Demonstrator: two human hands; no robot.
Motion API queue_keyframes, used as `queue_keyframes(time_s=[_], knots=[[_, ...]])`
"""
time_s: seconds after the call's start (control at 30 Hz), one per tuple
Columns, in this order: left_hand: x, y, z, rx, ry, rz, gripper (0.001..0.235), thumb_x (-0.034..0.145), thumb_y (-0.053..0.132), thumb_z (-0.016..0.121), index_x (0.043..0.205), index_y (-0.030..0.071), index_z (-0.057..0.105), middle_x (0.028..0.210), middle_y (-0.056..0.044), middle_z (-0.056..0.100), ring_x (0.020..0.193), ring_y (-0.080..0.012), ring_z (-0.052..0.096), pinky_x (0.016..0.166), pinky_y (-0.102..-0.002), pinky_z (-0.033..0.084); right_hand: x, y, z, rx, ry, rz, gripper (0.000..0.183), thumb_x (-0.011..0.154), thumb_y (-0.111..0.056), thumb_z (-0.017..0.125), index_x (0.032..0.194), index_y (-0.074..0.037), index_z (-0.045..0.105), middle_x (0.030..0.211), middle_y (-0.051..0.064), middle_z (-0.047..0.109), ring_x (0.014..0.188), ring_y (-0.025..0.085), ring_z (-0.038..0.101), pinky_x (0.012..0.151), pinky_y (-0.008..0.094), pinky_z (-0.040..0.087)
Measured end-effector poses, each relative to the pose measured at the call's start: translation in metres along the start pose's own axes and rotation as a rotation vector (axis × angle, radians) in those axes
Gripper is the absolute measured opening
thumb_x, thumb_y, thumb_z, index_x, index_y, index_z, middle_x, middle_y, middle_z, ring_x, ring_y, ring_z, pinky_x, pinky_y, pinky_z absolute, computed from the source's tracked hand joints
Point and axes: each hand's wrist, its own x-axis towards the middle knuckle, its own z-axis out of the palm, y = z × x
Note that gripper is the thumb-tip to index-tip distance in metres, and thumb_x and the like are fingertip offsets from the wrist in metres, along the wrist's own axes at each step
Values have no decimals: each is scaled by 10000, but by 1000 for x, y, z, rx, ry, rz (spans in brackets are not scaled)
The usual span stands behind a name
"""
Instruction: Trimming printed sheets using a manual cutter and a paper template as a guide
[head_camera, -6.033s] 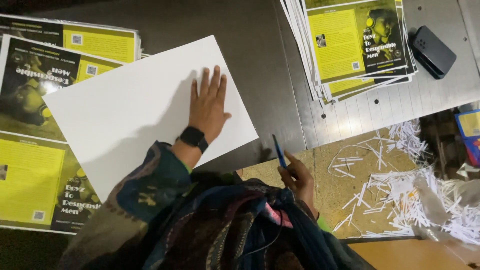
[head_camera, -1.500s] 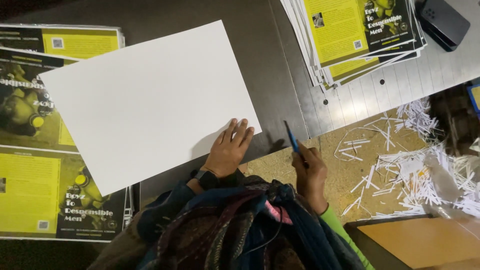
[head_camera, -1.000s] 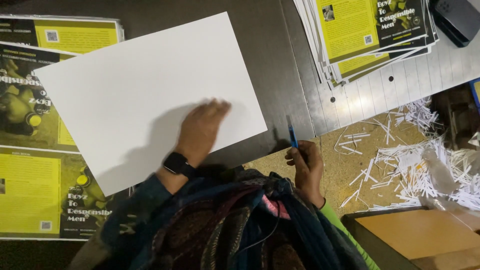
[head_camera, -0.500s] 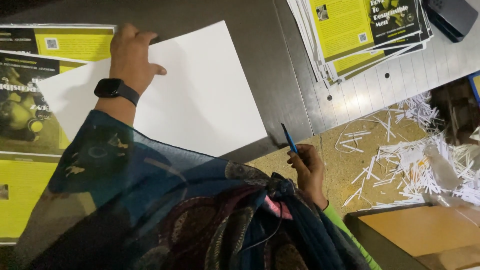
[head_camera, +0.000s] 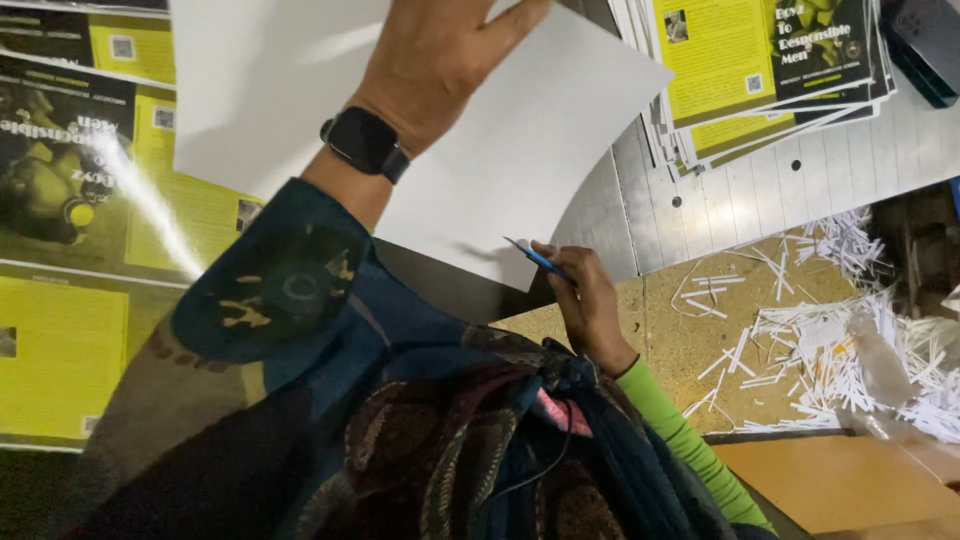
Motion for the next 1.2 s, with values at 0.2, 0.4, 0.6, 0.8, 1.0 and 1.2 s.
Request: queue_keyframes(time_s=[0.2, 0.4, 0.6, 0.8, 1.0, 1.2], knots=[[-81, 86, -28, -232, -185, -537, 168, 901, -26, 639, 1043, 62, 656, 1006, -70, 610, 862, -230, 551, 730, -343, 457, 7, 4, 9, -41, -42, 92, 144, 971, -15, 488, 1113, -37, 491, 1211, 126, 633, 1053, 274, 559, 815, 371, 474], [-169, 145, -36, -286, -571, -711, 453, 968, 201, 594, 1403, 106, 513, 1492, -199, 379, 1361, -438, 351, 1046, -547, 369, 13, -2, 9, 139, -20, 167, 141, 951, -7, 566, 1088, -24, 536, 1094, 220, 656, 1088, 465, 603, 842, 509, 512], [-164, 128, -22, -424, -542, -836, 481, 1000, 328, 542, 1444, 157, 470, 1560, -144, 276, 1437, -402, 203, 1141, -575, 204, -8, 17, -8, -137, -64, -38, 151, 858, -18, 721, 994, -79, 702, 988, 92, 679, 908, 299, 692, 693, 360, 556], [-146, 133, -11, -432, -441, -985, 566, 812, 481, 758, 1195, 96, 604, 1524, -185, 307, 1436, -431, 179, 1120, -668, 122, -14, 23, -17, -337, -41, -69, 184, 828, 26, 733, 984, -70, 755, 849, 118, 625, 684, 299, 627, 494, 342, 515], [-124, 134, -18, -454, -549, -1090, 1013, 662, 453, 862, 1445, 42, 367, 1526, -206, 253, 1441, -441, 75, 1095, -713, 11, 1, 18, -23, -268, -132, -59, 236, 851, 10, 722, 1068, -79, 744, 900, 117, 606, 791, 333, 633, 577, 336, 521], [-113, 131, -21, -467, -706, -1133, 1092, 678, 433, 857, 1515, 71, 255, 1553, -225, 149, 1444, -451, 11, 1086, -720, -42, 4, 19, -21, -317, -166, -117, 182, 857, -8, 711, 1016, -86, 755, 883, 124, 623, 740, 337, 628, 535, 358, 524]])
